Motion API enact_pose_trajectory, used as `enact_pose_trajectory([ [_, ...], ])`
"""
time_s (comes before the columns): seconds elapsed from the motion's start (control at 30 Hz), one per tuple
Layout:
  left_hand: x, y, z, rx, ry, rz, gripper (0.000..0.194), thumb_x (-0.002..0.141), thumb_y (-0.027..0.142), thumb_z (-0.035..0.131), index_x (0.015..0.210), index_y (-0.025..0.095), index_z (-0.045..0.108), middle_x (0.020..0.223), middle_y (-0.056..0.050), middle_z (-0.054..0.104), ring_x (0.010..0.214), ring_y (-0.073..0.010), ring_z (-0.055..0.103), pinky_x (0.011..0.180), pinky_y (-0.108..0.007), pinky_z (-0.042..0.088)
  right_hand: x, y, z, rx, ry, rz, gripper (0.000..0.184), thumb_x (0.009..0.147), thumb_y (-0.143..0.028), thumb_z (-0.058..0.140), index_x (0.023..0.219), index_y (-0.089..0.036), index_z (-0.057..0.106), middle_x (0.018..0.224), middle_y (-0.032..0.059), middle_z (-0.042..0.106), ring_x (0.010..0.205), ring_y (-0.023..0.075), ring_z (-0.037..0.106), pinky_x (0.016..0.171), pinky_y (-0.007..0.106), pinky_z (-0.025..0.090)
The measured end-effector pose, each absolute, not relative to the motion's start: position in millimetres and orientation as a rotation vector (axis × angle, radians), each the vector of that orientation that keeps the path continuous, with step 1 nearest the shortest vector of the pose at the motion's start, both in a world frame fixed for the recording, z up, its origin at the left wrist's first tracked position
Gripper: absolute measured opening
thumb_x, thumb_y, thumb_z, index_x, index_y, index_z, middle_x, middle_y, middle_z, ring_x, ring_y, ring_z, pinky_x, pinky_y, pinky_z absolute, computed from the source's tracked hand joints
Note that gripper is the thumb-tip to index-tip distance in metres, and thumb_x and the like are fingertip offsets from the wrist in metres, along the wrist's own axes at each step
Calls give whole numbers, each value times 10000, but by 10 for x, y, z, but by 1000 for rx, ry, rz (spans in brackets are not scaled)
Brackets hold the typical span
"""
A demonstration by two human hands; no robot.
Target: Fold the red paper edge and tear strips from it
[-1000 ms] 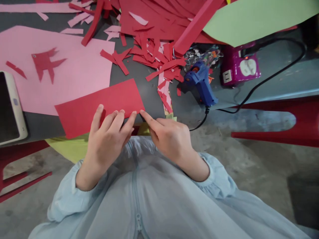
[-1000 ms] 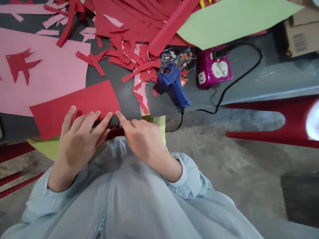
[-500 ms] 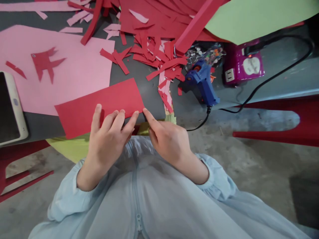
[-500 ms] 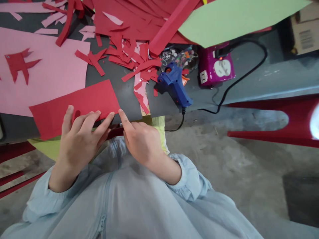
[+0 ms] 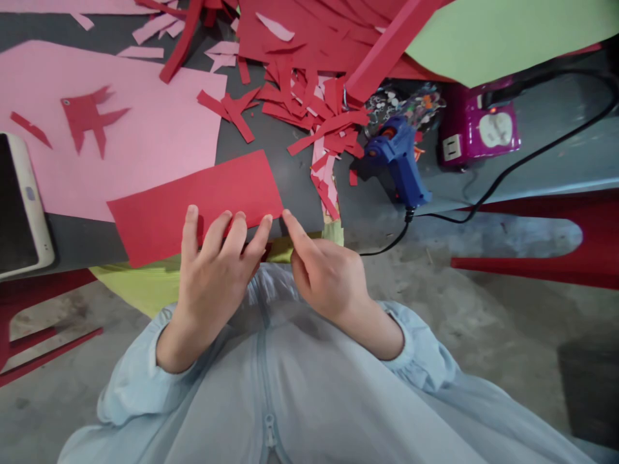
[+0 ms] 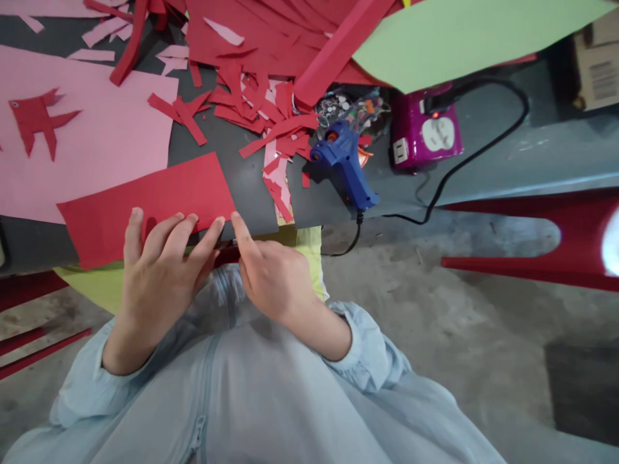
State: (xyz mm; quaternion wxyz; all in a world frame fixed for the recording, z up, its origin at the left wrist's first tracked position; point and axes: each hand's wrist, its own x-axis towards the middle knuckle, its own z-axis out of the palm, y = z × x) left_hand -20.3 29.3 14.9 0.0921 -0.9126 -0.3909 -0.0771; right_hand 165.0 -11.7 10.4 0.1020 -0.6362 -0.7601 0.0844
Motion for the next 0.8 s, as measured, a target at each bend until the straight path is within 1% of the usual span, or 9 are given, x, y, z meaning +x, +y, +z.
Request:
enact_pose_trajectory([
  [0.1,-168,244,153,-2678,-1211,-265,425,989,300,576,1405,228,539,1249,-113,681,1222,-282,613,1160,-620,379,1624,-121,101,-1835,-2310,221,532,922,-120,384,1408,-139,599,620,-15,691,542,128,585,511,277,329],
  [0.2,-86,130,162,-2571,-1271,-316,433,978,251,585,1409,220,547,1324,-108,640,1355,-285,504,1203,-583,304,1602,-133,120,-1867,-2344,164,534,897,-122,419,1396,-124,609,601,-4,678,519,134,564,497,287,294],
  [0.23,-49,84,163,-2539,-1288,-312,433,972,229,590,1403,200,556,1321,-109,638,1348,-273,497,1205,-549,295,1599,-138,129,-1863,-2347,135,528,896,-128,420,1386,-111,616,591,2,669,513,135,557,495,286,288],
  [0.3,28,-5,155,-2500,-1339,-283,431,969,204,581,1398,168,567,1242,-98,664,1263,-235,526,1161,-457,337,1595,-147,141,-1830,-2353,68,519,895,-134,409,1363,-88,627,555,3,635,486,132,527,490,280,273],
  [0.37,100,-79,135,-2446,-1406,-287,400,975,209,565,1372,170,594,1151,-77,680,1157,-208,548,1060,-384,395,1592,-154,145,-1823,-2360,19,518,895,-141,397,1355,-86,629,519,-7,596,456,123,486,479,273,243],
  [0.47,176,-155,103,-2410,-1499,-267,388,983,207,528,1363,188,608,1058,-52,666,1057,-185,549,938,-329,422,1587,-163,139,-1857,-2386,-13,504,911,-187,406,1357,-108,626,495,-19,561,428,111,442,472,258,198],
  [0.6,225,-196,95,-2432,-1574,-181,417,1000,165,459,1396,187,591,951,-49,623,1009,-174,545,896,-311,426,1578,-172,135,-1864,-2420,-65,484,939,-229,407,1352,-107,628,492,-19,553,418,104,433,470,242,181],
  [0.7,241,-189,92,-2541,-1650,-117,501,1001,122,406,1493,166,489,858,-49,594,940,-187,550,837,-321,447,1569,-175,139,-1870,-2435,-48,496,941,-238,404,1367,-94,612,503,-13,557,425,107,435,466,242,179],
  [0.8,245,-162,71,-2655,-1709,-68,559,986,106,404,1544,149,411,776,-44,592,852,-200,558,755,-326,464,1558,-175,143,-1871,-2428,-40,502,933,-220,407,1368,-76,609,502,-8,557,424,114,434,460,252,181],
])
